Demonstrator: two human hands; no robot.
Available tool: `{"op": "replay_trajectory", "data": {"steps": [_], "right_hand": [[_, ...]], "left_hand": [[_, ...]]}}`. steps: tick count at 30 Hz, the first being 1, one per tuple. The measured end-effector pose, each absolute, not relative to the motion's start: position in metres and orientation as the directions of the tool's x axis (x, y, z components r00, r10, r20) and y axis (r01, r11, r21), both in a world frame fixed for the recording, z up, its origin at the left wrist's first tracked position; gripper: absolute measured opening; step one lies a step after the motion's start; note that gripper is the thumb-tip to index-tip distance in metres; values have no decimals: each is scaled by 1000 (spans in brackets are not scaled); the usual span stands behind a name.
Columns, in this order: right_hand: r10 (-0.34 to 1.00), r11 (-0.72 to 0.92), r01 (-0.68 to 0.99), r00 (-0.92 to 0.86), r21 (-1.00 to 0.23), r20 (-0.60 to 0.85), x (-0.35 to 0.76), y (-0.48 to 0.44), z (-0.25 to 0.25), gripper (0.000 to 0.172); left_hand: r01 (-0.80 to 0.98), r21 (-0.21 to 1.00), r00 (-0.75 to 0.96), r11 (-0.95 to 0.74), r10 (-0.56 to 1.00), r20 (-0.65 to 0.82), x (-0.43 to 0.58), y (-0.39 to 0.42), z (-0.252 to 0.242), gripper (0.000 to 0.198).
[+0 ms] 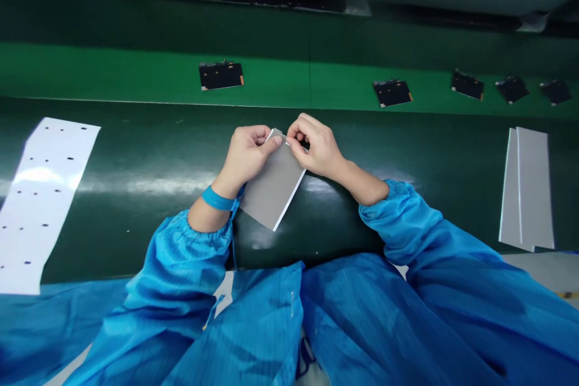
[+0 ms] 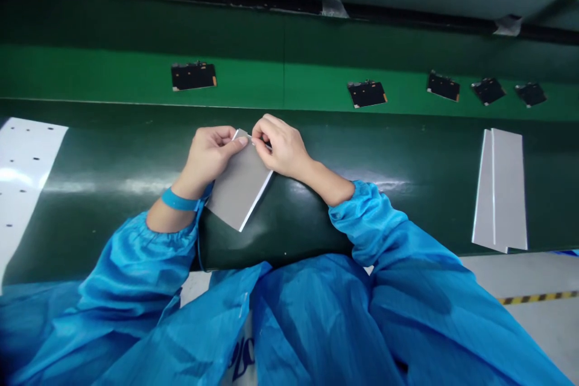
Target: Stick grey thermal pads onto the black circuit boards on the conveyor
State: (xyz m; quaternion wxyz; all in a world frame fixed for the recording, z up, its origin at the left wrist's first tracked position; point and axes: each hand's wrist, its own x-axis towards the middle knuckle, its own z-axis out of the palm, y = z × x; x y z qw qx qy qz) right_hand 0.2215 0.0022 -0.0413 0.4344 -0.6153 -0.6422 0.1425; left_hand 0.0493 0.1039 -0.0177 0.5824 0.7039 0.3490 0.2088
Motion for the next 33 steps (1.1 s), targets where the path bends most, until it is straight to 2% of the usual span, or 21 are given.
{"op": "replay_trajectory", "data": {"steps": [4,8,11,17,24,27,33], "right_hand": [[909,170,599,211,-782,359,222,3,-39,16],[929,46,429,313,-902,197,224,6,-39,19],[941,15,351,312,-936,132,223,7,-39,17],[944,37,402,287,-915,164,218,5,-41,25],[948,33,468,264,-883,175,215,2,-38,21],[944,21,439,288,-898,163,216,4,-41,21],[889,4,348,429,-938,163,231,16,-58,35]], "left_hand": [[259,963,653,-75,749,-117,50,104,-18,32],[276,955,661,-109,743,-106,51,103,-19,31],[285,949,671,-132,735,-99,52,103,-19,30],[298,942,679,-154,728,-95,53,101,-19,30],[299,949,678,-103,723,-136,54,101,-17,30],[297,949,682,-102,719,-137,53,102,-18,29],[289,953,689,-96,712,-137,53,102,-21,25]]}}
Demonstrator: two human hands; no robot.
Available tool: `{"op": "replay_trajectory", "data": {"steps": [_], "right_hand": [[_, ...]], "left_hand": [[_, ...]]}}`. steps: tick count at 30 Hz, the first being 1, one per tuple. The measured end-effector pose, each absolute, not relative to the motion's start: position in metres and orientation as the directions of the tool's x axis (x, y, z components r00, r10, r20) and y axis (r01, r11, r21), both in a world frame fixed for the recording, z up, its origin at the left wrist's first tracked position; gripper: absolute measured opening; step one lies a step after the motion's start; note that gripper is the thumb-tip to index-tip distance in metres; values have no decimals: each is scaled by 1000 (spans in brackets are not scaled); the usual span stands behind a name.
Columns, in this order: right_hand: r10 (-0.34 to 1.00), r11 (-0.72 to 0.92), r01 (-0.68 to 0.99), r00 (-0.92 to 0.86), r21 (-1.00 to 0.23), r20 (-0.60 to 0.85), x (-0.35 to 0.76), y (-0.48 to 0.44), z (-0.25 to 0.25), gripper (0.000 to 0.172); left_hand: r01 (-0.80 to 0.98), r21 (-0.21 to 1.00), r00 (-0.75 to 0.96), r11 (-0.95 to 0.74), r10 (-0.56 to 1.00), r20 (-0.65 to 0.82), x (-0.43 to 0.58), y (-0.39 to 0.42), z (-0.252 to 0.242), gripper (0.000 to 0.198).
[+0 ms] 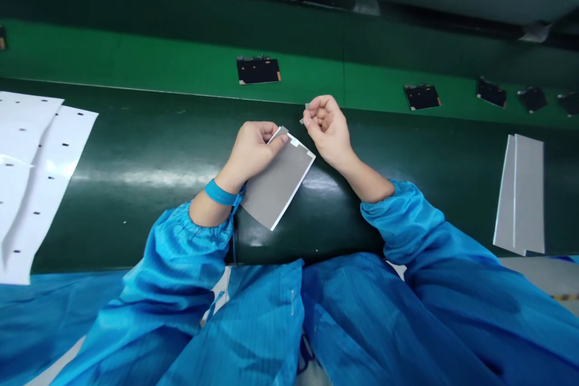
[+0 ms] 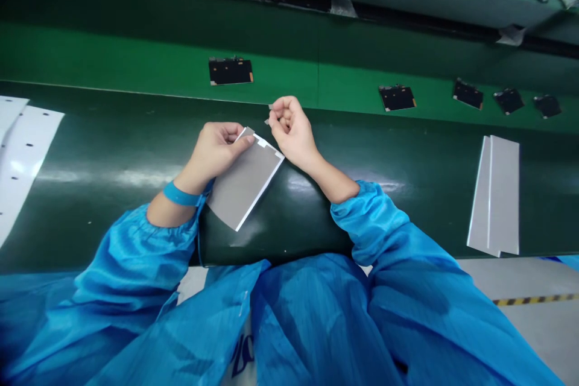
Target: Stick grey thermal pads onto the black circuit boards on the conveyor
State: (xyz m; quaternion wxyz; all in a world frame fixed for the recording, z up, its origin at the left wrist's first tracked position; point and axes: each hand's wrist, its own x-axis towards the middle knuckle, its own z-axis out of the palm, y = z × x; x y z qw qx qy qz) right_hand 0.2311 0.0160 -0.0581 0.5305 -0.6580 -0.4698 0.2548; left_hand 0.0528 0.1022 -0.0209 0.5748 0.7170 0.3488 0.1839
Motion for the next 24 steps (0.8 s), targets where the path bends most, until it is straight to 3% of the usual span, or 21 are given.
{"op": "replay_trajectory", "data": {"steps": [7,15,24], "right_hand": [[877,80,164,458,-983,147,228,14,-53,49],[845,123,-69,531,-990,67,233,8,-62,50],[829,121,-88,557,-989,52,235,6,-66,51]], "left_hand": [[321,933,687,-163,718,-111,51,99,-17,25],[349,912,713,-214,692,-110,50,97,-24,31],[383,895,724,-228,676,-137,51,95,-19,29]]}}
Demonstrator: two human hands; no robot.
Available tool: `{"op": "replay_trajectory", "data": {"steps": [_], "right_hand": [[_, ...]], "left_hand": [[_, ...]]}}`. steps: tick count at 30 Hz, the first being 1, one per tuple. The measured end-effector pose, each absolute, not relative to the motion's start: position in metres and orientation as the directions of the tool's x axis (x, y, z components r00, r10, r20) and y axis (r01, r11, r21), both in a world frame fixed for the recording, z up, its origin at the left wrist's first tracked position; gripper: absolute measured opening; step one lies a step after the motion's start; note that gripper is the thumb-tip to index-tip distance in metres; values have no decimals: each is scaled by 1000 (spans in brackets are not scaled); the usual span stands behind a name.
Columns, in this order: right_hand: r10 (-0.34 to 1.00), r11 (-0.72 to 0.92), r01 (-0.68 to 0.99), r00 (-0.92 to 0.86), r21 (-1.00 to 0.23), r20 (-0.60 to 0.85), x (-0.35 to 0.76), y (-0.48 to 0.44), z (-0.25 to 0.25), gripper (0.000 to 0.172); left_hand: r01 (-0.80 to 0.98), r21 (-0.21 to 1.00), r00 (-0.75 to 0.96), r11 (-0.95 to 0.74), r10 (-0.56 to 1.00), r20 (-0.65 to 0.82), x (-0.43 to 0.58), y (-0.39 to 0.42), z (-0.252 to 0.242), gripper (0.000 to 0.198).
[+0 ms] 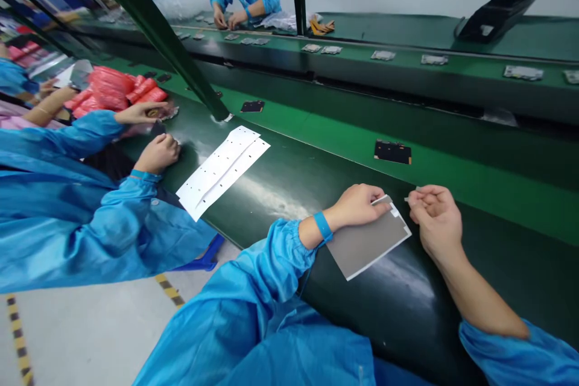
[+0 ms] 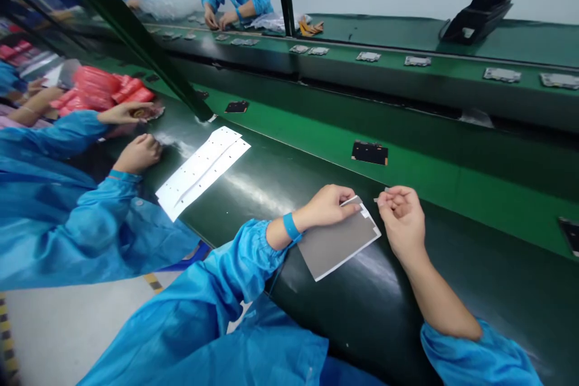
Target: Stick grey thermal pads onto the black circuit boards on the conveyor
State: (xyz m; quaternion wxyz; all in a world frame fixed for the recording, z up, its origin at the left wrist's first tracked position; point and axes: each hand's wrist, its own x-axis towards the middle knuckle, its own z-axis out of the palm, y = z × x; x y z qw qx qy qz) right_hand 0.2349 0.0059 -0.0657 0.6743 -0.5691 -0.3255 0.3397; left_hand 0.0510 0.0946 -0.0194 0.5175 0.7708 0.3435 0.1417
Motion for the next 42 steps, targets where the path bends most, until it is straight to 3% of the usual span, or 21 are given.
{"op": "replay_trajectory", "data": {"steps": [17,42], "right_hand": [[847,120,-78,528,-990,61,230,8,-63,45],[891,121,-26,444,-992,97,227,14,-50,55]], "left_hand": [[381,890,728,-251,675,-121,49,95,-23,31],[363,897,739,-253,664,-112,48,102,-25,27]]}}
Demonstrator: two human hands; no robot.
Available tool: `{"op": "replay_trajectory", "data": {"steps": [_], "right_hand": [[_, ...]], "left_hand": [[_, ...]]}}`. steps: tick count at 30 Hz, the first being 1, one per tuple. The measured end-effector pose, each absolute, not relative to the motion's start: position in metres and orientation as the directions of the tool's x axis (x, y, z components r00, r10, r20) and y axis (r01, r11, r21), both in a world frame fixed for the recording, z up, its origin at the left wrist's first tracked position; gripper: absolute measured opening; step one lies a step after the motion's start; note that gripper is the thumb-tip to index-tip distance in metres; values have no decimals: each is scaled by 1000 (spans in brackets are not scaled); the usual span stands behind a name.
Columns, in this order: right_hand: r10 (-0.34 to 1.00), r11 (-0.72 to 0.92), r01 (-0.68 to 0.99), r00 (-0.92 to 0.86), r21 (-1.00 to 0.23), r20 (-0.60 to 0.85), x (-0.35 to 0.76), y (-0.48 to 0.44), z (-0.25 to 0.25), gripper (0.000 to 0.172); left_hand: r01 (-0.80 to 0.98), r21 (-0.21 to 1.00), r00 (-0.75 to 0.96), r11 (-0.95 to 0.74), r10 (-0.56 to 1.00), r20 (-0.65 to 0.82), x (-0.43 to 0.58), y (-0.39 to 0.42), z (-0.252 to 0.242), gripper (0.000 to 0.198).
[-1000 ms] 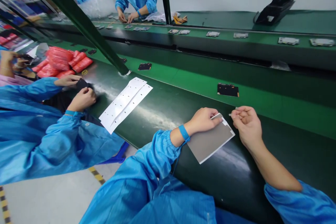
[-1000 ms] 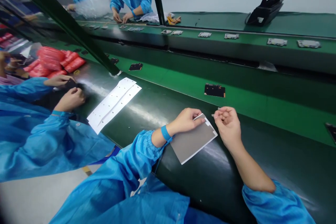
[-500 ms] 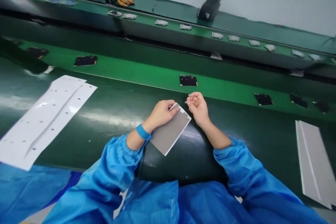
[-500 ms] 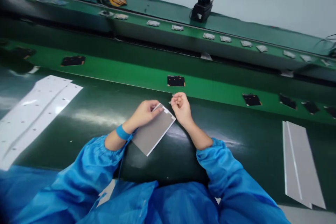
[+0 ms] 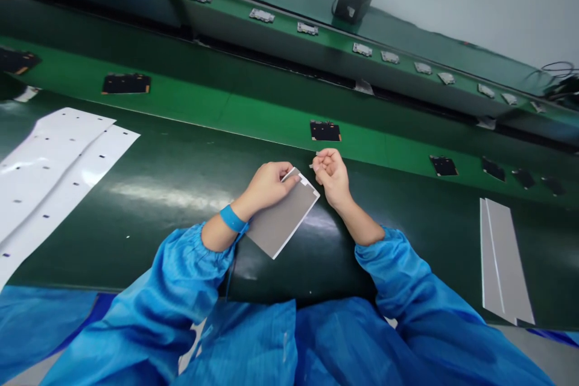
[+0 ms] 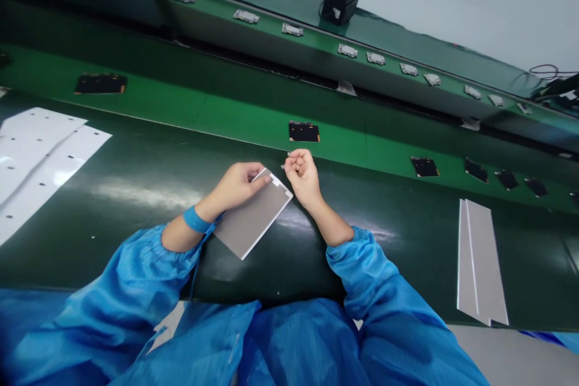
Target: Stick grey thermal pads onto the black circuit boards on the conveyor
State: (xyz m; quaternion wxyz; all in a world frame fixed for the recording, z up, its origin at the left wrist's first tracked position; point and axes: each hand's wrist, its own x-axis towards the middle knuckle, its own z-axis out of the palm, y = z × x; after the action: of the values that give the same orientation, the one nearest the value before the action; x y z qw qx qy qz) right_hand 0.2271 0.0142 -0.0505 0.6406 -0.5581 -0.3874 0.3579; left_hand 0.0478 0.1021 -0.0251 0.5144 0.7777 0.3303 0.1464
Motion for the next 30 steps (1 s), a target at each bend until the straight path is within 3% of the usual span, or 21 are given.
{"op": "replay_trajectory", "data": {"steps": [8,12,19,21,24,26,30], "right_hand": [[856,94,8,509,-995,85,230,11,-48,55],[856,126,119,489,-985,169,237,32,-32,48],[925,327,336,80,-884,372,179,167,15,40],[937,350,356,-118,-866,330,149,216,20,31],[905,309,406,-403,-860,135,104,288,16,27],[891,291,469,-450,-834,58,77,328,8,27],[914,283,549,-402,-787,48,34,382,-12,27]], "left_hand": [[380,867,722,-324,689,-59,53,102,-24,28],[403,836,732,-374,679,-49,54,99,-22,26],[459,786,749,-414,656,-92,54,96,-17,21],[452,783,764,-428,638,-92,54,96,-18,20],[433,788,780,-439,620,-83,54,94,-21,20],[416,798,786,-436,613,-76,54,93,-23,19],[293,867,798,-402,602,9,53,91,-26,10]]}}
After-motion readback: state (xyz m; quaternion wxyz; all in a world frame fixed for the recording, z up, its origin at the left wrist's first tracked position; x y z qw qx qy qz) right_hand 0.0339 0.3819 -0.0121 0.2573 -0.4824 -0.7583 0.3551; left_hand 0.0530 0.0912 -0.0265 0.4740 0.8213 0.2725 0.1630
